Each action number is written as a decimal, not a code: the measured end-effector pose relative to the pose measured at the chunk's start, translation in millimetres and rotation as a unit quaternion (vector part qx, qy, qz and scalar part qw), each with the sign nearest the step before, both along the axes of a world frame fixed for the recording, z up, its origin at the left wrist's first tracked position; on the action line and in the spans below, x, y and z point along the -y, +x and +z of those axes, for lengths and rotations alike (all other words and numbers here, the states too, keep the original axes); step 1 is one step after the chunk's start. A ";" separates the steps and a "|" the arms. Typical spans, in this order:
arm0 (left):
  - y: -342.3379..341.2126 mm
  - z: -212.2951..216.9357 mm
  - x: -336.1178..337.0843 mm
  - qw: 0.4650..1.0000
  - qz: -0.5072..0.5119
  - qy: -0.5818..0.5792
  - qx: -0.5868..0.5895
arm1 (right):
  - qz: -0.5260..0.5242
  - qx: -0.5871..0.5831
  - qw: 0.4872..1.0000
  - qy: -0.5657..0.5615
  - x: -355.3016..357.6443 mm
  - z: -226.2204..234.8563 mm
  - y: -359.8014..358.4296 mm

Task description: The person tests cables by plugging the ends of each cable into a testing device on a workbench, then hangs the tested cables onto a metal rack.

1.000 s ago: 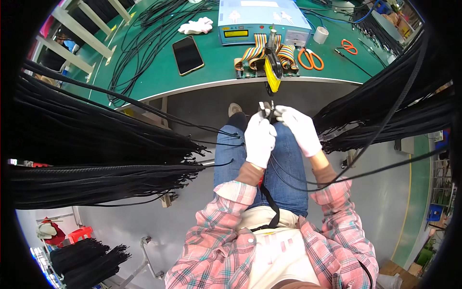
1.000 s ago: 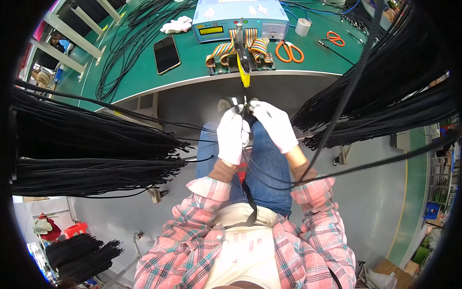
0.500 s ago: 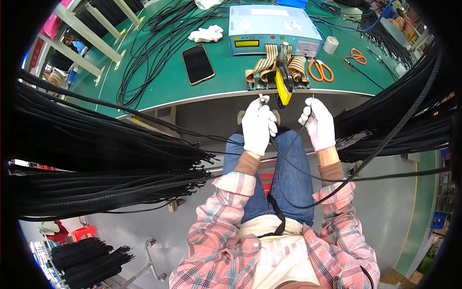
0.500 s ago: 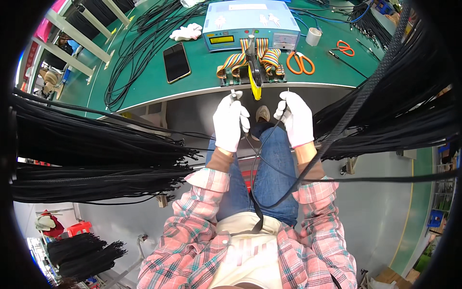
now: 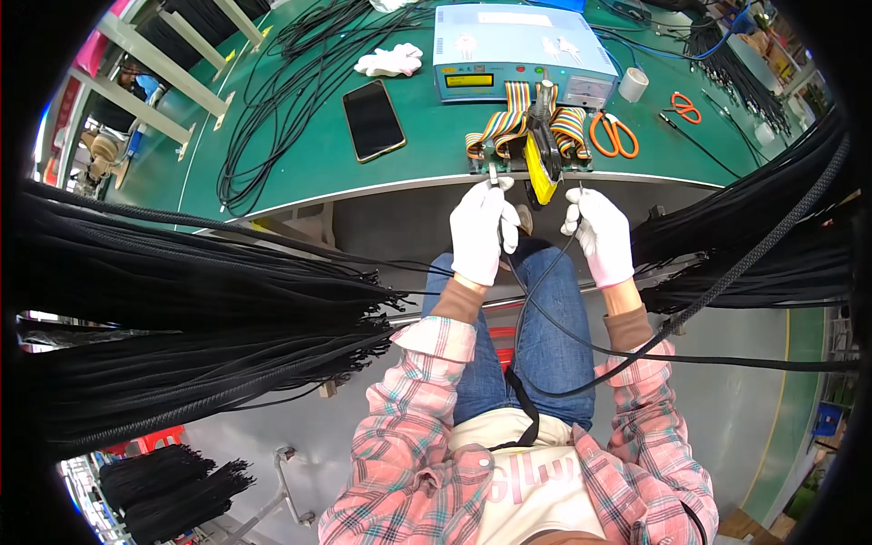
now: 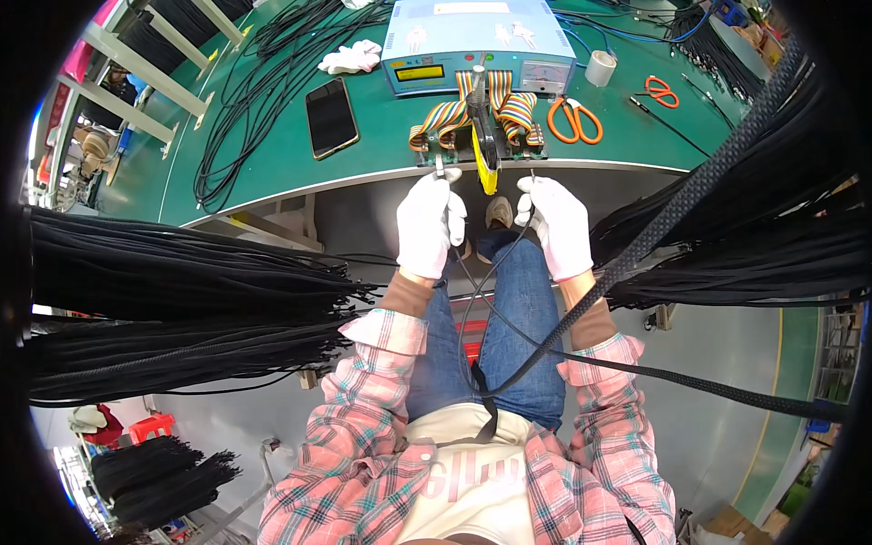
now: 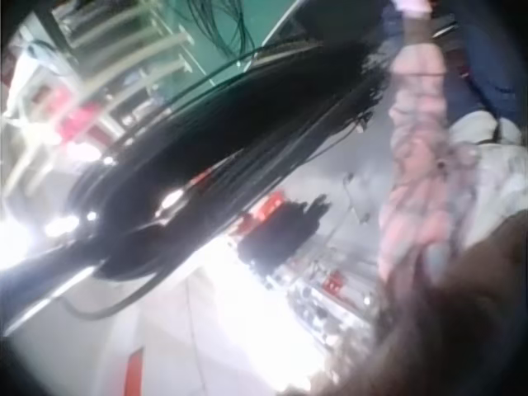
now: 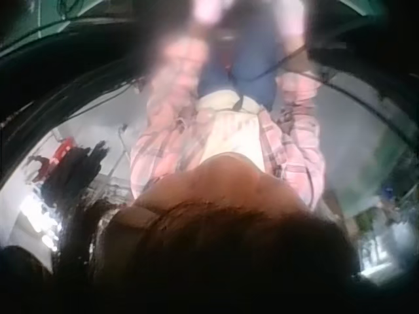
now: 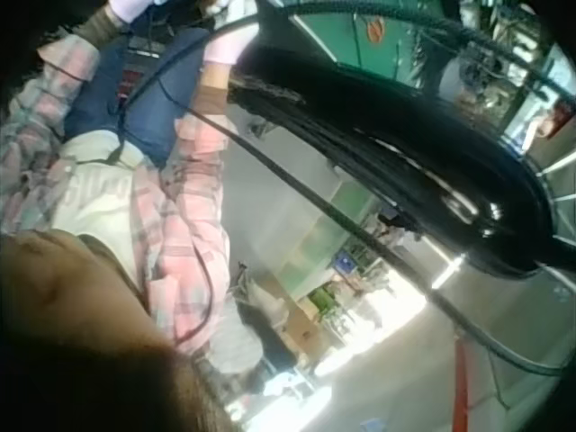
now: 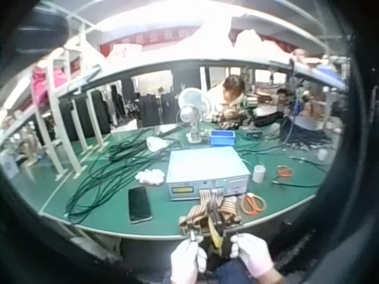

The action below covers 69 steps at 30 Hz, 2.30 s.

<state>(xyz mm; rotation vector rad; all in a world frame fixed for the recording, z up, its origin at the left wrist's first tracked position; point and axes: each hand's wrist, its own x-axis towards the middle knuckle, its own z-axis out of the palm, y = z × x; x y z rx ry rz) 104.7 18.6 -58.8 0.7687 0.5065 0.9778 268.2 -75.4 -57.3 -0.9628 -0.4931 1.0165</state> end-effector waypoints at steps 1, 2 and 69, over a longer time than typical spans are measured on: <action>-0.7 0.6 -0.9 1.000 -0.003 0.004 -0.002 | 0.002 0.007 1.000 0.004 -0.1 1.3 -0.4; -1.4 1.7 -2.3 1.000 -0.008 -0.008 0.013 | -0.010 0.056 0.998 -0.010 -0.4 3.1 -0.9; 36.8 90.7 74.1 0.987 -0.079 0.117 0.076 | -0.481 0.842 0.246 0.005 103.9 409.2 50.5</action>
